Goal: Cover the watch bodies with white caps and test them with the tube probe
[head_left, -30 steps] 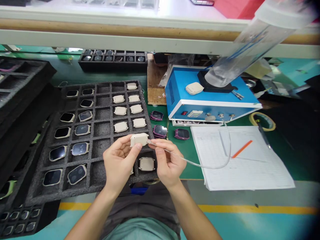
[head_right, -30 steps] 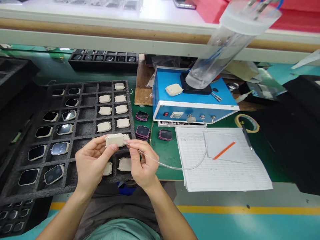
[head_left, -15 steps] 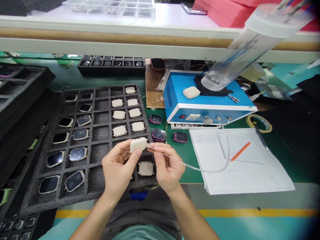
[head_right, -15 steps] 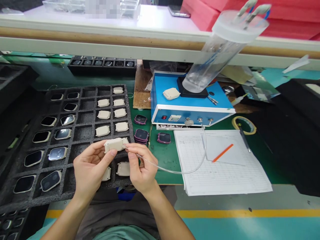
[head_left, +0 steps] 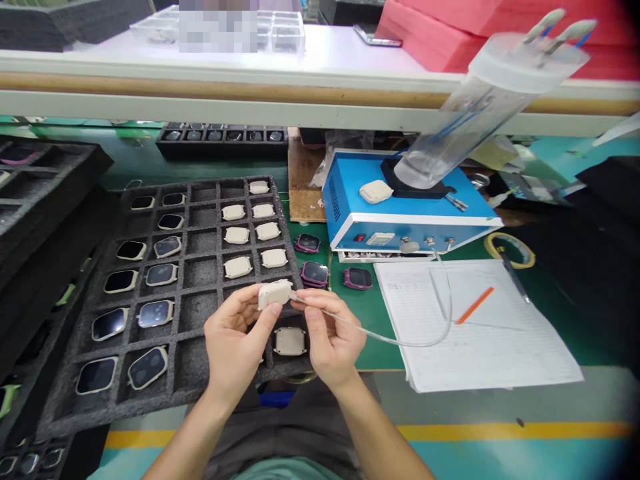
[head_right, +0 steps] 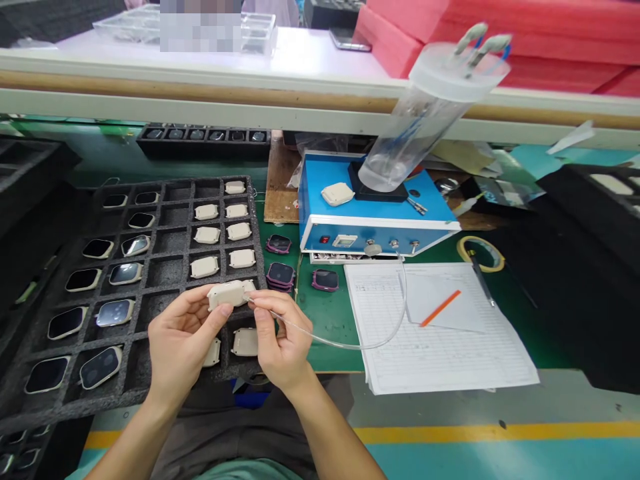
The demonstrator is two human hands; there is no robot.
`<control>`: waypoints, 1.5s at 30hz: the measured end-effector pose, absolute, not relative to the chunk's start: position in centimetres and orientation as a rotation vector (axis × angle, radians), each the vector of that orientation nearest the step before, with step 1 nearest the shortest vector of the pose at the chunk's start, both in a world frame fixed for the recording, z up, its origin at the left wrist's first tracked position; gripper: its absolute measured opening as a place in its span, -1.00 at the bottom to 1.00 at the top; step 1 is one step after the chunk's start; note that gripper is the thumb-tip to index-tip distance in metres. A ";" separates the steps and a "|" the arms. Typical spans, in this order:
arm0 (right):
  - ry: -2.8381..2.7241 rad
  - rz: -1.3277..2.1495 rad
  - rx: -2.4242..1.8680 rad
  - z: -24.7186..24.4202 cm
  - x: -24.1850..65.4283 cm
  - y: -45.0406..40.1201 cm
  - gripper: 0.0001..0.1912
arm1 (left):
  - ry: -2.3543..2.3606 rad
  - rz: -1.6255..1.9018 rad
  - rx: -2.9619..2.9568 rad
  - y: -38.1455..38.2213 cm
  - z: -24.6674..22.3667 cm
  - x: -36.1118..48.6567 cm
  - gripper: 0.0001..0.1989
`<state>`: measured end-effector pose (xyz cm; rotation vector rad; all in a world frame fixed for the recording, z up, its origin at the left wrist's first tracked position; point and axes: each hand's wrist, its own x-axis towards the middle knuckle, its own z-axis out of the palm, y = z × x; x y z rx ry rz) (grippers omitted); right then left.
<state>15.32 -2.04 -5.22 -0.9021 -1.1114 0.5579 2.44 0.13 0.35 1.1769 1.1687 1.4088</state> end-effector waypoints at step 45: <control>-1.140 0.527 -0.930 -5.2 15.3 -1.3 -0.83 | 1.219 1.406 1.217 0.4 0.3 2.1 -0.70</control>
